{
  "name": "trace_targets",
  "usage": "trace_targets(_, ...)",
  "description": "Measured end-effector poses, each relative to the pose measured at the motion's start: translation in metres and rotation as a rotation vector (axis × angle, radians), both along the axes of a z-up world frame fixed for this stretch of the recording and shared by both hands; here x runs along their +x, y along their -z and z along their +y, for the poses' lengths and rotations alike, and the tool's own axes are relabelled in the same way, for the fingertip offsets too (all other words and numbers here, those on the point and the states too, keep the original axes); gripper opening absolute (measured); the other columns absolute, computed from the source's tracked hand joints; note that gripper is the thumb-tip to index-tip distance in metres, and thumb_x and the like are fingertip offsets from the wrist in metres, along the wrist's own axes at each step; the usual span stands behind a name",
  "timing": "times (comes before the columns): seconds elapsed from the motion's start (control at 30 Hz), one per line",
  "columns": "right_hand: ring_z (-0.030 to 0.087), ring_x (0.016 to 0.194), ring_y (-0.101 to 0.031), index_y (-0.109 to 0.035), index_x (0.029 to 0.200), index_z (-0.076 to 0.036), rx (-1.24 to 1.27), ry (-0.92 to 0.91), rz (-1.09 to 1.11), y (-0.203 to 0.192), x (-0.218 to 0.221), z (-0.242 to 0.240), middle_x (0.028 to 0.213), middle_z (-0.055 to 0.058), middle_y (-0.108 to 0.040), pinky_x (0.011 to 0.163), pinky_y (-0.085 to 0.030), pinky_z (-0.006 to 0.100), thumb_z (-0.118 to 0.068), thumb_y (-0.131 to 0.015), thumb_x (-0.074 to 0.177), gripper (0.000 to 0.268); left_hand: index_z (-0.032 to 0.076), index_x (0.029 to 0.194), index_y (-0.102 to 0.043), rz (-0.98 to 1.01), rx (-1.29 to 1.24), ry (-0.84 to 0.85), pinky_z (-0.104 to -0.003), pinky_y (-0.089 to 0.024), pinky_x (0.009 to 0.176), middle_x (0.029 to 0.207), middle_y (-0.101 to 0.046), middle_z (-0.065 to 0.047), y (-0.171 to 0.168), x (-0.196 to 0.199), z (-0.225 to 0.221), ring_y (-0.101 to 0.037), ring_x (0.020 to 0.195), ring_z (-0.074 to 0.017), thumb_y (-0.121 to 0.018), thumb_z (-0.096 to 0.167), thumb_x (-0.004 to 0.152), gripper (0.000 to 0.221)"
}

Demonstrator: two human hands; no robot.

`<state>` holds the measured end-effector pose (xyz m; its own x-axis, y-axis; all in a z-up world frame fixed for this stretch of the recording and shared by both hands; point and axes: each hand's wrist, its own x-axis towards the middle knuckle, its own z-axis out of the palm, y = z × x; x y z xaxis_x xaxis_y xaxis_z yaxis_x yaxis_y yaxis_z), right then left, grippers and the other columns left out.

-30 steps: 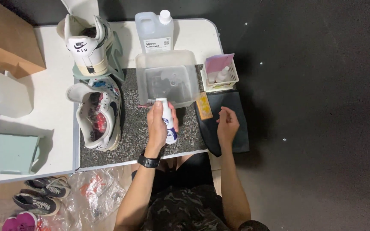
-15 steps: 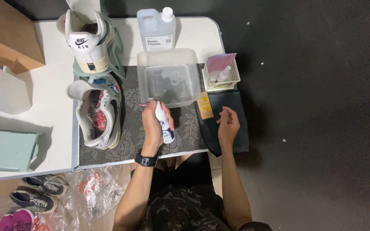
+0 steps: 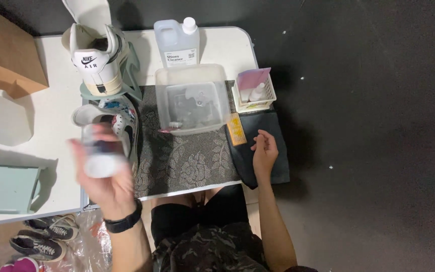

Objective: The person prepares a shoe cleaning solution by pouring liquid from a bottle into a container and stirring it with a brush.

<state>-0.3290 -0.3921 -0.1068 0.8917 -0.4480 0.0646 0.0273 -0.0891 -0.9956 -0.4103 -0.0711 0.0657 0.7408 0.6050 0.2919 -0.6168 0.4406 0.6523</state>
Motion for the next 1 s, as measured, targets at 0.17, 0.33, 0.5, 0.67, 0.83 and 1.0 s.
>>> trace_targets(0.17, 0.009, 0.066, -0.056, -0.07, 0.12, -0.009, 0.02, -0.033, 0.1, -0.009, -0.004, 0.002, 0.091, 0.003, -0.067, 0.065, -0.05, 0.026, -0.027, -0.056, 0.105, 0.027, 0.008, 0.123, -0.063, 0.074, -0.25, 0.11, -0.039, -0.059, 0.095, 0.1, -0.071, -0.015, -0.013, -0.007, 0.01, -0.07, 0.095, -0.0269, -0.061, 0.037, 0.104, 0.035)
trace_targets(0.33, 0.009, 0.062, -0.058, -0.07, 0.118, -0.008, -0.034, -0.025, 0.045, 0.012, 0.006, -0.003, 0.09, 0.005, -0.07, 0.061, -0.048, 0.025, -0.026, -0.058, 0.104, 0.025, 0.024, 0.148, -0.029, 0.114, -0.053, -0.298, -0.047, -0.069, 0.094, 0.125, -0.067, -0.014, -0.001, 0.011, -0.002, -0.071, 0.093, -0.0263, -0.069, 0.002, 0.107, 0.061)
trace_targets(0.5, 0.016, 0.06, -0.063, -0.072, 0.115, -0.003, -0.037, 0.029, -0.029, 0.019, 0.002, 0.001, 0.09, 0.014, -0.072, 0.062, -0.053, 0.032, -0.015, -0.061, 0.104, 0.02, 0.007, 0.134, -0.045, 0.227, -0.418, -0.07, -0.049, -0.07, 0.087, 0.105, -0.071, -0.014, 0.023, 0.02, 0.01, -0.077, 0.086, -0.03, -0.065, 0.025, 0.101, 0.042)
trace_targets(0.67, 0.016, 0.059, -0.063, -0.072, 0.114, -0.003, -0.06, 0.021, -0.021, 0.015, 0.003, 0.002, 0.09, 0.015, -0.072, 0.061, -0.053, 0.032, -0.017, -0.061, 0.105, 0.02, 0.02, 0.153, -0.029, 0.222, -0.05, -0.284, -0.046, -0.067, 0.105, 0.118, -0.067, -0.008, 0.007, 0.012, -0.007, -0.077, 0.103, -0.0271, -0.072, 0.007, 0.101, 0.069)
trace_targets(0.83, 0.016, 0.06, -0.064, -0.072, 0.114, -0.005, -0.067, 0.011, -0.034, 0.016, 0.001, 0.003, 0.09, 0.014, -0.072, 0.061, -0.053, 0.032, -0.015, -0.061, 0.104, 0.018, 0.004, 0.13, -0.054, 0.161, -0.519, 0.04, -0.043, -0.066, 0.094, 0.111, -0.068, -0.014, 0.012, 0.012, 0.002, -0.074, 0.091, -0.0282, -0.063, 0.02, 0.102, 0.033)
trace_targets(1.0, 0.015, 0.06, -0.063, -0.072, 0.114, -0.003, -0.056, 0.01, -0.038, 0.02, 0.003, 0.001, 0.09, 0.014, -0.072, 0.061, -0.053, 0.032, -0.015, -0.061, 0.104, 0.018, 0.015, 0.151, -0.035, 0.179, -0.093, -0.251, -0.049, -0.064, 0.111, 0.124, -0.063, -0.012, 0.02, 0.012, -0.008, -0.074, 0.108, -0.0283, -0.068, 0.006, 0.101, 0.06)
